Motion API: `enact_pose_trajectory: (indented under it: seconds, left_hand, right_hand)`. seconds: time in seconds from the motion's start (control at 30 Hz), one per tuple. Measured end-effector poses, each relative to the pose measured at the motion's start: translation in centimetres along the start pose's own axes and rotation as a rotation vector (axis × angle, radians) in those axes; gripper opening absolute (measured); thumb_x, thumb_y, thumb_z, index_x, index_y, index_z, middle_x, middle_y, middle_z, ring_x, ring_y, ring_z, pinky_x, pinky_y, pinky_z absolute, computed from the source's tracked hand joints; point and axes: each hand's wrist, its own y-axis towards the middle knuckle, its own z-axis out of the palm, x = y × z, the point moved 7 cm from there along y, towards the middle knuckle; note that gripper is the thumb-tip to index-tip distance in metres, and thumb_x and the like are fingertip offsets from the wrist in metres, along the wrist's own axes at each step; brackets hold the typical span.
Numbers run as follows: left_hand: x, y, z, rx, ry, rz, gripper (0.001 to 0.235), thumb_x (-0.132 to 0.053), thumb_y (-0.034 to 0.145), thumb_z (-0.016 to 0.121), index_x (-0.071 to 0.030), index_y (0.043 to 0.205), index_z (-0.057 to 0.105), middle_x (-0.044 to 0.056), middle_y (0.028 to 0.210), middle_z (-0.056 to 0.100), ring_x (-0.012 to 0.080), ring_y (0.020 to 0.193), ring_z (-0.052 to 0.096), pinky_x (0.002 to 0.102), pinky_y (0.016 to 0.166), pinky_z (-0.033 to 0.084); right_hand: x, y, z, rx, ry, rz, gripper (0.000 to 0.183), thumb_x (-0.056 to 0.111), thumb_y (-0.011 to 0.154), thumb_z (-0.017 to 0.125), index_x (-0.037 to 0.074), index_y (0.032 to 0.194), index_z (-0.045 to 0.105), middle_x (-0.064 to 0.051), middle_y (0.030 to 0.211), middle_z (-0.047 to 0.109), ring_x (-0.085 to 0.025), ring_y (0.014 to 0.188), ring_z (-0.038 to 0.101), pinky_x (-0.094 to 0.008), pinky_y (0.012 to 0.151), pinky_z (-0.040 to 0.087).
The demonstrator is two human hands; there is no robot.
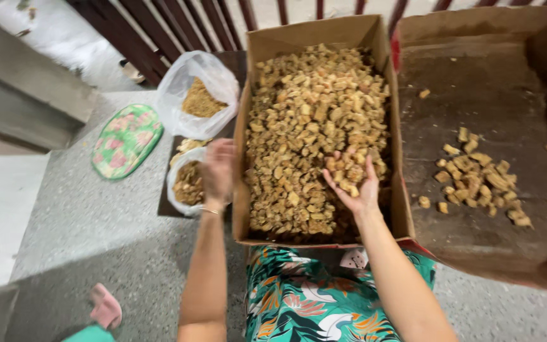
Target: The person sorts small, irregular, light-brown food pieces from a large cardboard box into a smaller adjacent box. They pick up handfuls of the pieces, inspect them, and transfer them by hand. The process is repetitive and involves moving the food from one container to another.
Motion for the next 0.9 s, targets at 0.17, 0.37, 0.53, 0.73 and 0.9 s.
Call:
enact_pose_trajectory:
  seconds: [0.17, 0.37, 0.53, 0.73, 0.9]
  left_hand:
    - [-11.0, -5.4, 13.4, 0.418, -0.017, 0.272, 0.029, -0.013, 0.098, 0.064, -0.008, 0.127, 0.067, 0.014, 0.111, 0.071, 0.0252, 0.09, 0.073, 0.032, 0.078, 0.062]
    - [-10.3, -6.8, 18.5, 0.476, 0.054, 0.206, 0.035, -0.002, 0.091, 0.065, -0.005, 0.126, 0.065, 0.021, 0.12, 0.059, 0.034, 0.093, 0.068, 0.04, 0.079, 0.057]
    - [-8.5, -6.7, 18.0, 0.52, -0.097, 0.106, 0.028, -0.007, 0.097, 0.065, -0.004, 0.125, 0.066, 0.013, 0.117, 0.07, 0.0278, 0.097, 0.072, 0.037, 0.086, 0.058]
    - [-11.3, -7.9, 18.1, 0.479, 0.047, 0.272, 0.033, -0.011, 0.092, 0.073, -0.003, 0.123, 0.068, 0.018, 0.122, 0.063, 0.0335, 0.105, 0.061, 0.038, 0.086, 0.057]
    - [-11.8, -10.9, 19.3, 0.686, 0.014, 0.286, 0.031, -0.011, 0.091, 0.074, -0.003, 0.12, 0.068, 0.015, 0.121, 0.065, 0.0276, 0.101, 0.067, 0.039, 0.091, 0.056]
  right_hand:
    - [-0.1, -0.3, 0.5, 0.026, 0.002, -0.035, 0.045, 0.048, 0.106, 0.043, 0.015, 0.126, 0.065, -0.013, 0.136, 0.066, -0.034, 0.132, 0.056, -0.061, 0.113, 0.043]
    - [0.3, -1.2, 1.5, 0.116, -0.004, -0.039, 0.05, 0.045, 0.109, 0.041, 0.011, 0.141, 0.061, -0.013, 0.142, 0.063, -0.032, 0.132, 0.056, -0.055, 0.112, 0.043]
    - [0.1, -1.1, 1.9, 0.07, -0.03, -0.029, 0.051, 0.046, 0.105, 0.039, 0.015, 0.138, 0.06, -0.011, 0.138, 0.065, -0.03, 0.129, 0.059, -0.055, 0.109, 0.047]
    - [0.1, -0.3, 0.7, 0.117, -0.137, -0.076, 0.044, 0.049, 0.111, 0.047, 0.016, 0.137, 0.059, -0.013, 0.134, 0.065, -0.03, 0.122, 0.061, -0.051, 0.104, 0.052]
    - [0.6, -0.2, 0.4, 0.039, -0.166, -0.146, 0.049, 0.047, 0.106, 0.043, 0.012, 0.137, 0.059, -0.015, 0.128, 0.067, -0.036, 0.118, 0.064, -0.051, 0.101, 0.055]
